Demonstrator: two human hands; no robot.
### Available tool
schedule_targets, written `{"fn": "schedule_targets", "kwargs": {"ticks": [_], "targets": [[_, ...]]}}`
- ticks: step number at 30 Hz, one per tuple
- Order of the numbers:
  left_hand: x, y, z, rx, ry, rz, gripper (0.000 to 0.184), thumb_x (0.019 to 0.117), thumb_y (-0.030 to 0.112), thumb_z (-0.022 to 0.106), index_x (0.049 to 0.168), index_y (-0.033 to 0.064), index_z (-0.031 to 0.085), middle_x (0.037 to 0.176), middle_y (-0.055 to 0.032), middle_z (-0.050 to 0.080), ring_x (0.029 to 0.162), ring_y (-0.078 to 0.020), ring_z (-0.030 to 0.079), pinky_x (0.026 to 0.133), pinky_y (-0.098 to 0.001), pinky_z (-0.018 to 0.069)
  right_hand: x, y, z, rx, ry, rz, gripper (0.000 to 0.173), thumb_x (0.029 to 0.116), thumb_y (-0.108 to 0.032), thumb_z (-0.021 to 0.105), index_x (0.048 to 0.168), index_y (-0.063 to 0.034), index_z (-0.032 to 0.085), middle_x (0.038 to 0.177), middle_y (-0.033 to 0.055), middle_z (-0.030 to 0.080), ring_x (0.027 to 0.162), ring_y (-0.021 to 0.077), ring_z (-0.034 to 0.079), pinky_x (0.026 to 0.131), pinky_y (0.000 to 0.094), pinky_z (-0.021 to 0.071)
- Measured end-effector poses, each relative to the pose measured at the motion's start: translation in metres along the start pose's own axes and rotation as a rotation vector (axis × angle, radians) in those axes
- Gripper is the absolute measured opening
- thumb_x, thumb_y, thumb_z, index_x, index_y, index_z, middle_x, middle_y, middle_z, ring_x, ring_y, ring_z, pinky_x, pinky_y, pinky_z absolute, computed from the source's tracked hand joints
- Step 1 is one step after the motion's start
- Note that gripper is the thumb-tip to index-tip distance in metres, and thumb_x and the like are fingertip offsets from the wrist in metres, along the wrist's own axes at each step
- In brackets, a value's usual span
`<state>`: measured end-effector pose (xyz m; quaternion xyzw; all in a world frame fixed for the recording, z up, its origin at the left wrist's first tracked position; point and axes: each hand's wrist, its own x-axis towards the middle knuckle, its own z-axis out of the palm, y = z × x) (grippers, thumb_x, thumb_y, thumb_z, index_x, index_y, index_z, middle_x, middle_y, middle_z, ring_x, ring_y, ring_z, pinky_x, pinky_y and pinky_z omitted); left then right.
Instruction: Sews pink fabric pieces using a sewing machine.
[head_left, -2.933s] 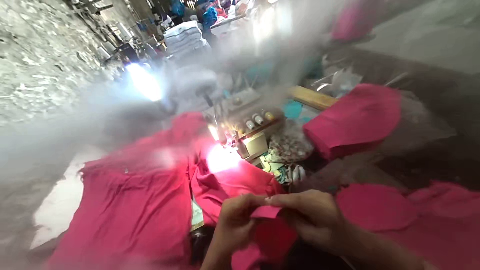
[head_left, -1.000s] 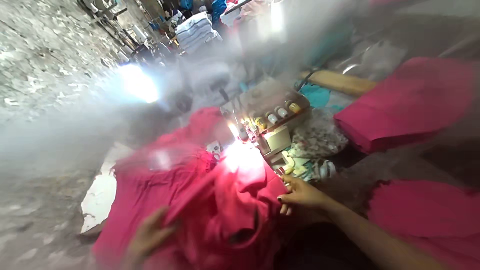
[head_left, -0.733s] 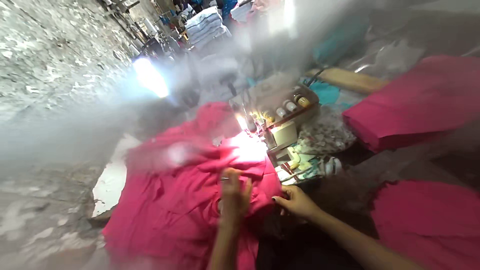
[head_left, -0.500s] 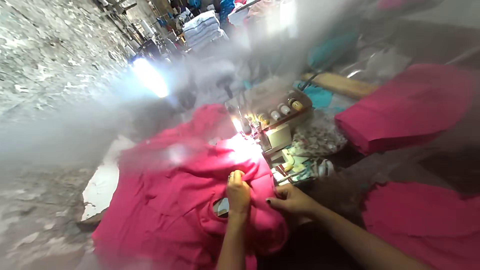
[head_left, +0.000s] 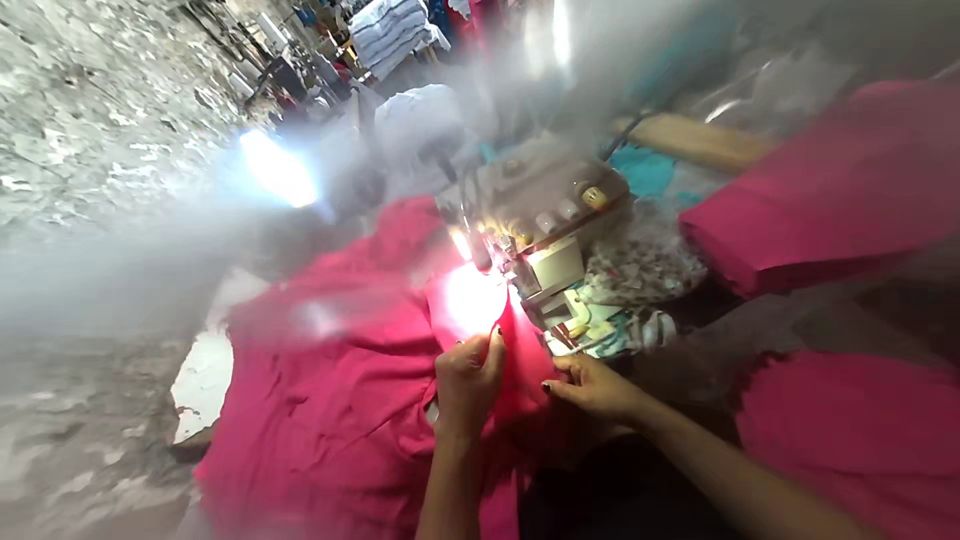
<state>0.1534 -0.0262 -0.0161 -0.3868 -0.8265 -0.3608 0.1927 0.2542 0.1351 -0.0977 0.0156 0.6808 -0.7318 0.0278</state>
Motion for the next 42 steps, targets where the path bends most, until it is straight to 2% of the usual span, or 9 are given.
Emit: {"fn": "schedule_targets", "kwargs": {"ticks": [5, 11, 21, 24, 27, 31, 36, 39, 42], "targets": [[0.034, 0.015, -0.007, 0.259, -0.316, 0.027, 0.022, 0.0934, 0.008, 0.065, 0.077, -0.0061, 0.071, 0.072, -0.0184, 0.068, 0.072, -0.0324, 0.07, 0.07, -0.0473, 0.0563, -0.009, 0.001, -0.003, -0.014, -0.024, 0.023, 0.01, 0.0989, -0.007, 0.059, 0.099, 0.0012, 0.065, 0.077, -0.0032, 0.063, 0.068, -0.0043, 0.056, 0.067, 0.016, 0.0483], [0.069, 0.053, -0.014, 0.355, -0.664, -0.252, 0.023, 0.0985, 0.008, 0.058, 0.089, -0.0084, 0.071, 0.084, -0.0212, 0.07, 0.085, -0.0324, 0.069, 0.08, -0.0462, 0.0527, -0.015, -0.021, -0.006, -0.039, -0.019, -0.005, 0.014, 0.1001, -0.01, 0.06, 0.099, 0.001, 0.069, 0.08, -0.0019, 0.067, 0.071, -0.0041, 0.06, 0.07, 0.0169, 0.0515], [0.033, 0.03, 0.016, 0.202, -0.208, -0.094, 0.014, 0.0844, 0.005, 0.07, 0.074, -0.0047, 0.07, 0.059, -0.0096, 0.059, 0.054, -0.0169, 0.057, 0.056, -0.0324, 0.0471, 0.027, -0.024, -0.007, -0.198, 0.05, 0.023, 0.022, 0.1008, -0.009, 0.058, 0.085, 0.0058, 0.061, 0.076, 0.0064, 0.056, 0.069, 0.0084, 0.051, 0.068, 0.0281, 0.0441], [0.037, 0.012, 0.023, 0.215, -0.152, -0.013, 0.007, 0.0816, 0.005, 0.073, 0.081, -0.0015, 0.076, 0.073, -0.0147, 0.07, 0.07, -0.0287, 0.068, 0.07, -0.0464, 0.0545, 0.036, -0.036, 0.001, -0.229, 0.024, 0.011, 0.023, 0.1022, -0.013, 0.056, 0.088, 0.0038, 0.065, 0.075, 0.0071, 0.058, 0.069, 0.0116, 0.054, 0.068, 0.0333, 0.0458], [0.045, -0.01, 0.029, 0.175, -0.136, 0.022, 0.012, 0.0829, 0.01, 0.074, 0.091, 0.0044, 0.081, 0.094, -0.0156, 0.077, 0.093, -0.0351, 0.072, 0.088, -0.0597, 0.0487, 0.037, -0.049, 0.022, -0.335, 0.039, -0.128, 0.025, 0.1022, -0.007, 0.052, 0.09, 0.0101, 0.066, 0.08, 0.0168, 0.062, 0.076, 0.0215, 0.058, 0.074, 0.0376, 0.0465], [0.058, -0.03, 0.028, 0.096, -0.179, -0.064, 0.014, 0.0873, 0.009, 0.072, 0.095, 0.0011, 0.08, 0.098, -0.0161, 0.076, 0.099, -0.0326, 0.071, 0.097, -0.06, 0.0475, 0.038, -0.039, 0.053, -0.484, 0.077, -0.531, 0.02, 0.0963, 0.0, 0.054, 0.089, 0.0115, 0.068, 0.083, 0.024, 0.067, 0.081, 0.0344, 0.068, 0.077, 0.0417, 0.0552], [0.068, -0.047, 0.028, 0.101, -0.085, -0.144, 0.012, 0.0881, 0.004, 0.069, 0.09, -0.0056, 0.077, 0.092, -0.0197, 0.075, 0.088, -0.0271, 0.073, 0.085, -0.0413, 0.0566, 0.045, -0.036, 0.054, -0.545, 0.209, -0.589, 0.029, 0.1005, -0.013, 0.056, 0.083, 0.0066, 0.068, 0.08, 0.0197, 0.065, 0.076, 0.03, 0.067, 0.069, 0.0392, 0.0555], [0.047, -0.041, 0.026, 0.125, -0.033, -0.132, 0.015, 0.0889, -0.001, 0.065, 0.096, -0.0094, 0.075, 0.099, -0.0245, 0.074, 0.096, -0.0349, 0.073, 0.091, -0.0468, 0.0565, 0.048, -0.042, 0.044, -0.45, 0.321, -0.393, 0.031, 0.1033, -0.015, 0.051, 0.107, 0.0098, 0.068, 0.097, 0.0226, 0.07, 0.088, 0.0301, 0.07, 0.081, 0.0405, 0.056], [0.007, -0.007, 0.018, 0.176, -0.07, -0.19, 0.019, 0.0908, -0.001, 0.062, 0.1, -0.0144, 0.072, 0.107, -0.0307, 0.071, 0.106, -0.044, 0.07, 0.097, -0.0542, 0.0529, 0.053, -0.054, 0.034, -0.237, 0.188, -0.16, 0.041, 0.1093, -0.022, 0.043, 0.14, 0.0045, 0.052, 0.124, 0.0217, 0.066, 0.113, 0.0228, 0.064, 0.101, 0.0385, 0.048]]}}
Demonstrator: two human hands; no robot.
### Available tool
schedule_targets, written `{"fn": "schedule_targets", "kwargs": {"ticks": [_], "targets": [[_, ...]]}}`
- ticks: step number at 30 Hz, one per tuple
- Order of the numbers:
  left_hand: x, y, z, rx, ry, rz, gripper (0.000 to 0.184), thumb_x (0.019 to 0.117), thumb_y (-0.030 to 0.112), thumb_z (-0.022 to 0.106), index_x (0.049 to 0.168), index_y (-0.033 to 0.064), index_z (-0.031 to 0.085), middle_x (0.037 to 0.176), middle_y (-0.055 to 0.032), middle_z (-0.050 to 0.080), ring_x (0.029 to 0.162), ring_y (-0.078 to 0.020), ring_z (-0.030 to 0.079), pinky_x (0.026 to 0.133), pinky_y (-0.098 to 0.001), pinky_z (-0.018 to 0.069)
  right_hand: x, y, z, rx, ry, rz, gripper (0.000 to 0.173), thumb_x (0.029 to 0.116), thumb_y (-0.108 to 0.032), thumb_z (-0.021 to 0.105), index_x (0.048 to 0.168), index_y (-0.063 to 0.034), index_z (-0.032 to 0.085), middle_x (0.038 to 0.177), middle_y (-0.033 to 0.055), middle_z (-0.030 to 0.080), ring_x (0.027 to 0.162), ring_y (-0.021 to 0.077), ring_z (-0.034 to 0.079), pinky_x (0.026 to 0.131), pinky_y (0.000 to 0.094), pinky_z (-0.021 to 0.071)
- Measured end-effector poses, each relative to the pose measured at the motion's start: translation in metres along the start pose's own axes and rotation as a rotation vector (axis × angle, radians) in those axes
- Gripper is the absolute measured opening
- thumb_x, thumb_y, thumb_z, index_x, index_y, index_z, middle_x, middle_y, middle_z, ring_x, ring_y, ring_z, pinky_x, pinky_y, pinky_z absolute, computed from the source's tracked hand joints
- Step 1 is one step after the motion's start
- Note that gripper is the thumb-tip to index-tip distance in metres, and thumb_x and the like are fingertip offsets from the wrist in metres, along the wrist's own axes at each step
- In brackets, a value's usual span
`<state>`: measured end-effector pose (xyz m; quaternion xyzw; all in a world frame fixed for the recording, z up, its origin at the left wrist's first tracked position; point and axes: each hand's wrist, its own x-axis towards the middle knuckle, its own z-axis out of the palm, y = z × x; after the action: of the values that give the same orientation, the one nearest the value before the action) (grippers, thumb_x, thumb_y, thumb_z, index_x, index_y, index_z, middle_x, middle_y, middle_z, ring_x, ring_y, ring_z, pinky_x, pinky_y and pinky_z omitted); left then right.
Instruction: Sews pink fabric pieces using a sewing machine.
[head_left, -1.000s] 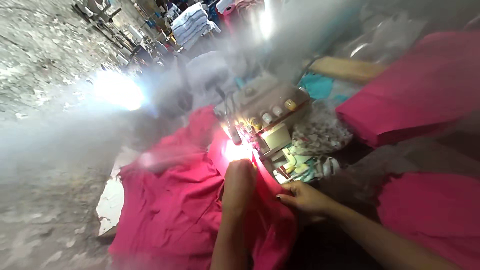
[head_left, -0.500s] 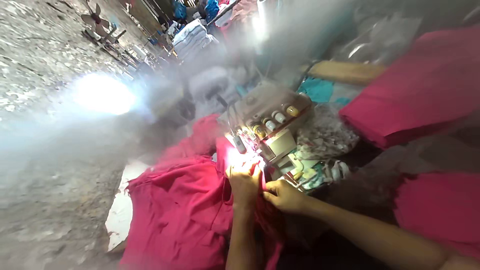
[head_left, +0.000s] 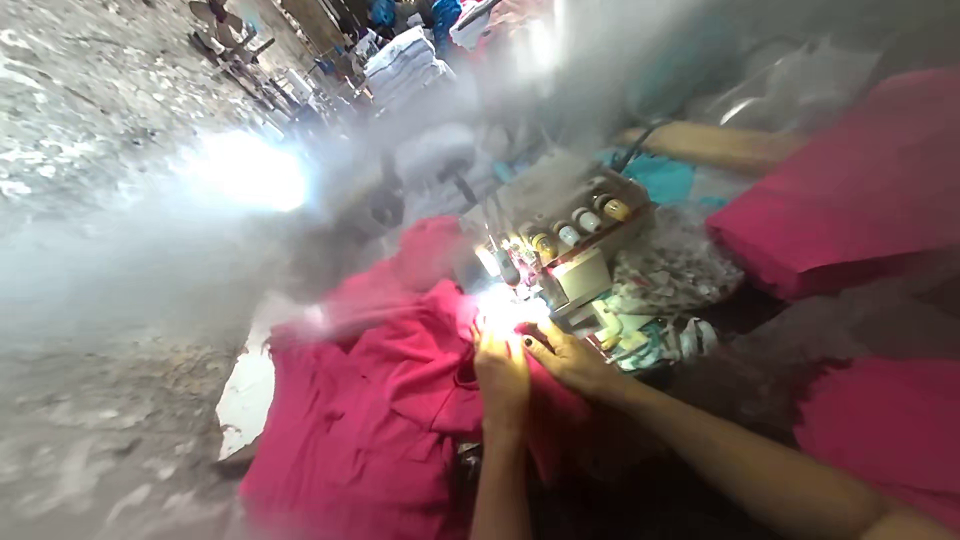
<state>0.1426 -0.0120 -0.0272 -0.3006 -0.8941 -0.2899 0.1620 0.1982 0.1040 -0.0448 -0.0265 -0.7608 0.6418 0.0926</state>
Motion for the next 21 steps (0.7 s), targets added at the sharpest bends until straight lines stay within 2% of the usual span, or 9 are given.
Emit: {"fn": "schedule_targets", "kwargs": {"ticks": [2, 6, 8, 9, 10, 12, 16, 18, 21], "targets": [[-0.04, 0.01, -0.002, -0.044, 0.007, 0.087, 0.024, 0.0872, -0.002, 0.064, 0.106, -0.0162, 0.07, 0.115, -0.0315, 0.07, 0.112, -0.0441, 0.068, 0.1, -0.052, 0.0529, 0.006, 0.001, -0.004, 0.068, -0.112, 0.031, 0.04, 0.1104, -0.022, 0.04, 0.139, 0.0013, 0.056, 0.125, 0.0141, 0.066, 0.113, 0.0116, 0.061, 0.101, 0.0317, 0.0466], [-0.129, -0.014, 0.027, -0.387, 0.242, 0.391, 0.011, 0.0961, 0.009, 0.064, 0.104, 0.005, 0.07, 0.117, -0.0118, 0.066, 0.116, -0.0155, 0.064, 0.103, -0.026, 0.0509, 0.01, 0.017, -0.012, -0.122, 0.06, 0.019, 0.035, 0.1057, -0.019, 0.048, 0.089, 0.0009, 0.072, 0.076, 0.0044, 0.063, 0.071, 0.007, 0.056, 0.071, 0.0308, 0.0481], [-0.176, -0.024, 0.042, -0.582, 0.206, 0.053, 0.003, 0.0894, 0.005, 0.064, 0.092, 0.0053, 0.065, 0.102, -0.002, 0.06, 0.102, -0.0007, 0.059, 0.093, -0.013, 0.048, 0.009, 0.022, -0.021, -0.231, 0.204, -0.006, 0.035, 0.1049, -0.014, 0.046, 0.091, 0.0025, 0.073, 0.081, 0.0117, 0.069, 0.077, 0.0154, 0.063, 0.076, 0.0388, 0.0515], [-0.191, -0.021, 0.045, -0.674, 0.17, -0.29, 0.012, 0.081, -0.005, 0.062, 0.092, -0.0089, 0.06, 0.095, -0.0091, 0.061, 0.09, -0.0035, 0.06, 0.082, -0.0142, 0.05, 0.009, 0.022, -0.025, -0.262, 0.254, -0.007, 0.034, 0.1048, -0.011, 0.045, 0.093, 0.0043, 0.073, 0.083, 0.0149, 0.069, 0.079, 0.0189, 0.064, 0.077, 0.041, 0.0512], [-0.192, -0.017, 0.044, -0.783, 0.074, -0.694, 0.028, 0.0817, -0.012, 0.059, 0.108, -0.0171, 0.052, 0.097, -0.0147, 0.058, 0.085, -0.0087, 0.058, 0.075, -0.02, 0.0499, 0.01, 0.021, -0.029, -0.29, 0.288, 0.009, 0.034, 0.1052, -0.01, 0.043, 0.096, 0.0056, 0.073, 0.084, 0.0169, 0.069, 0.079, 0.0217, 0.064, 0.078, 0.0429, 0.0511], [-0.175, -0.023, 0.048, -1.012, -0.085, -1.204, 0.046, 0.0817, -0.017, 0.055, 0.124, -0.0052, 0.041, 0.095, -0.0101, 0.054, 0.076, -0.0108, 0.055, 0.067, -0.0255, 0.0499, 0.01, 0.014, -0.033, -0.33, 0.338, 0.059, 0.035, 0.1072, -0.011, 0.044, 0.097, 0.007, 0.072, 0.082, 0.019, 0.068, 0.078, 0.0255, 0.063, 0.077, 0.0458, 0.0502], [-0.168, -0.041, 0.054, -1.057, -0.449, -0.828, 0.03, 0.0864, -0.002, 0.065, 0.115, -0.0053, 0.058, 0.096, -0.0035, 0.068, 0.086, -0.0043, 0.067, 0.083, -0.0247, 0.0565, 0.003, 0.008, -0.02, -0.496, 0.446, -0.144, 0.028, 0.0998, -0.01, 0.054, 0.085, 0.0082, 0.07, 0.08, 0.0212, 0.067, 0.075, 0.0319, 0.065, 0.07, 0.0494, 0.0513], [-0.166, -0.039, 0.044, -0.794, -0.594, -0.753, 0.035, 0.0905, 0.012, 0.074, 0.118, -0.0082, 0.065, 0.104, -0.0131, 0.072, 0.094, -0.013, 0.069, 0.09, -0.0344, 0.0556, 0.001, 0.007, -0.008, -0.606, 0.469, -0.423, 0.022, 0.0935, -0.014, 0.062, 0.086, 0.0036, 0.073, 0.101, 0.024, 0.067, 0.09, 0.0396, 0.067, 0.077, 0.0541, 0.0548], [-0.168, -0.027, 0.005, -0.864, -0.575, -0.665, 0.025, 0.0944, 0.01, 0.067, 0.113, -0.0055, 0.063, 0.087, -0.0062, 0.073, 0.072, -0.0097, 0.071, 0.069, -0.0283, 0.0621, 0.0, -0.008, 0.02, -0.59, 0.001, -0.892, 0.022, 0.0935, -0.006, 0.062, 0.103, -0.0164, 0.079, 0.125, 0.0137, 0.071, 0.12, 0.0393, 0.064, 0.097, 0.061, 0.0495]]}}
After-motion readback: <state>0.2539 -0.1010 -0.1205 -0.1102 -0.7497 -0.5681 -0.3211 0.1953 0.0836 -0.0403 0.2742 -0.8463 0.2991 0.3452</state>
